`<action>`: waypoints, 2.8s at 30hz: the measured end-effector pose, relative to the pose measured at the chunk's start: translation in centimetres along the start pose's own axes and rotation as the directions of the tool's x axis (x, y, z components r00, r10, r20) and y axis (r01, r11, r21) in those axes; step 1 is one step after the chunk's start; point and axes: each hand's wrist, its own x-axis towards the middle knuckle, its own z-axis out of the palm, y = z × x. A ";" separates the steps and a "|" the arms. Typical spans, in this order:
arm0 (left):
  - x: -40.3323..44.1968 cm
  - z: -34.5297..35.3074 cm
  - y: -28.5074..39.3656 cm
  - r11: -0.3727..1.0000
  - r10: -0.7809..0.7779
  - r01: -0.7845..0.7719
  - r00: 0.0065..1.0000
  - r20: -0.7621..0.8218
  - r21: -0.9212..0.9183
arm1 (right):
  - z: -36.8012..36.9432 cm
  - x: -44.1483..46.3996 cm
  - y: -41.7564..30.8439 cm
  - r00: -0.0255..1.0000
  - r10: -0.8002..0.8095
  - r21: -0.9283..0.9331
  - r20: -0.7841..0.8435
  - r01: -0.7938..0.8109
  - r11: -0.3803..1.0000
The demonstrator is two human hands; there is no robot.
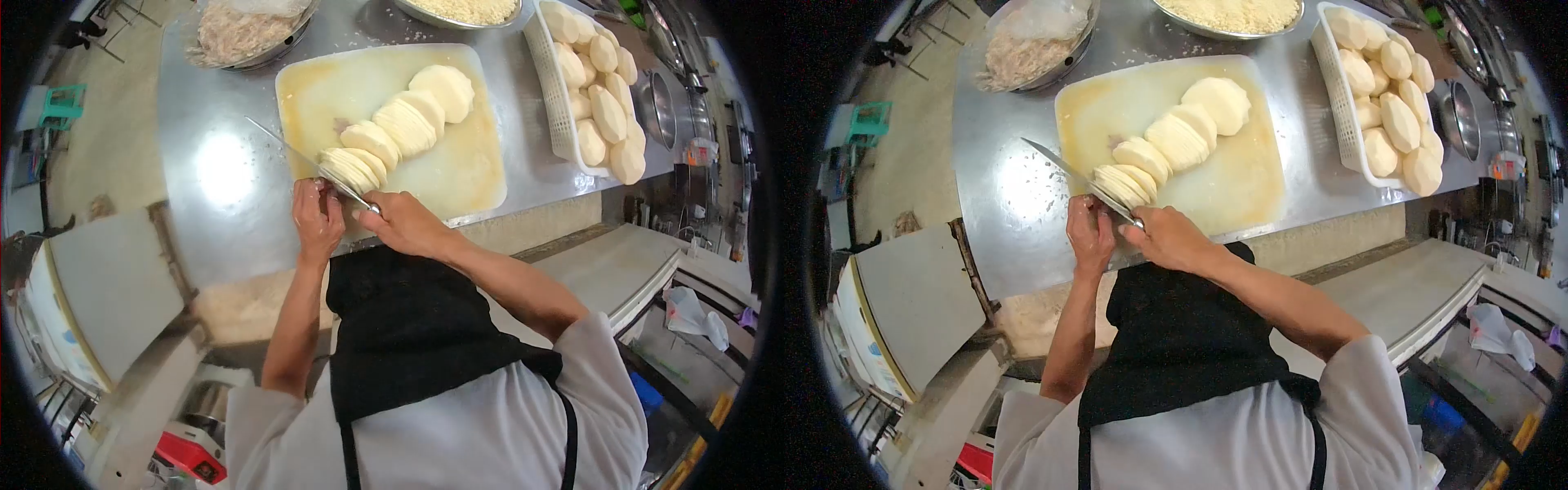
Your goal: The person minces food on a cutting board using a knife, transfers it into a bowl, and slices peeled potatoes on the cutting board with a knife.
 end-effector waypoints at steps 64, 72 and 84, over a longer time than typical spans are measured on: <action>-0.2 2.2 1.1 0.967 -0.202 0.211 0.976 -0.075 0.144 | -5.6 -9.1 3.1 0.951 -0.176 0.139 -0.256 0.216 0.966; 1.3 4.9 2.9 0.901 0.102 -0.152 0.984 0.144 0.407 | -6.3 -12.3 11.6 0.831 -0.094 0.068 -0.548 0.157 0.985; 1.8 2.7 0.2 0.793 0.162 -0.284 0.951 0.263 0.539 | -8.6 -12.7 14.0 0.876 0.118 0.563 -0.468 0.193 0.803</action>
